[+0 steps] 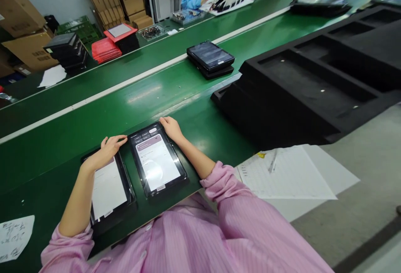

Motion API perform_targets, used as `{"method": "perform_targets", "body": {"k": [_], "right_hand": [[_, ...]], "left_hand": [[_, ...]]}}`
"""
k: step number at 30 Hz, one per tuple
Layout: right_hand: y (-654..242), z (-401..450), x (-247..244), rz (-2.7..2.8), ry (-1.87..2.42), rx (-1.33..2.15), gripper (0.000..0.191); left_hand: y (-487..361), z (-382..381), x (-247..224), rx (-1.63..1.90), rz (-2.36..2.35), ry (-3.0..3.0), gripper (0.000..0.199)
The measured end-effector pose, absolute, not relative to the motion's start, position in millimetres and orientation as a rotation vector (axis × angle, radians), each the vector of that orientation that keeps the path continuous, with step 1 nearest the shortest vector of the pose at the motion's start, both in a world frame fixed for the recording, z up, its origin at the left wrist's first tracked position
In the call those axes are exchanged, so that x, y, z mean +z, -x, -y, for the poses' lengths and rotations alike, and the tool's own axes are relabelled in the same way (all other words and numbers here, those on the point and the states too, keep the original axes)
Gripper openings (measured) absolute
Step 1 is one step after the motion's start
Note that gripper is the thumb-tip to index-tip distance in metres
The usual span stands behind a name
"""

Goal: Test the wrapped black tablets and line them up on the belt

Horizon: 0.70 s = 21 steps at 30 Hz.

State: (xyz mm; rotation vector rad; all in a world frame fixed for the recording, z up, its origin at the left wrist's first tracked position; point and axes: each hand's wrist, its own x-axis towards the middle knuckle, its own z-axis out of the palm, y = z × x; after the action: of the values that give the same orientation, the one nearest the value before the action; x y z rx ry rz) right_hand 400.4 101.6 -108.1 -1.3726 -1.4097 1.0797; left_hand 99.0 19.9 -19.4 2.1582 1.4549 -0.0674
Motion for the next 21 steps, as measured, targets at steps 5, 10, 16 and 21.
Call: {"method": "perform_targets", "body": {"k": [5,10,16,21], "right_hand": [[-396.6,-99.4,-100.1,1.105,1.014,1.424,0.058],[-402.7,-100.1,-98.4,1.185,1.05,1.38,0.057],[-407.9,-99.9,-99.9,1.642,1.25,0.878,0.063],[-403.9,-90.1,-93.6,1.942,1.113,0.7,0.059]], "left_hand": [[-102.5,-16.3,-24.9,-0.121,-1.479,-2.175,0.066],[-88.2,-18.6,-23.1,-0.144,-1.569,-2.155,0.061],[-43.5,-34.1,-15.1,-0.083,-1.504,-1.991,0.069],[-39.2,-38.1,-20.0,-0.027,-1.5,-2.046,0.069]]}}
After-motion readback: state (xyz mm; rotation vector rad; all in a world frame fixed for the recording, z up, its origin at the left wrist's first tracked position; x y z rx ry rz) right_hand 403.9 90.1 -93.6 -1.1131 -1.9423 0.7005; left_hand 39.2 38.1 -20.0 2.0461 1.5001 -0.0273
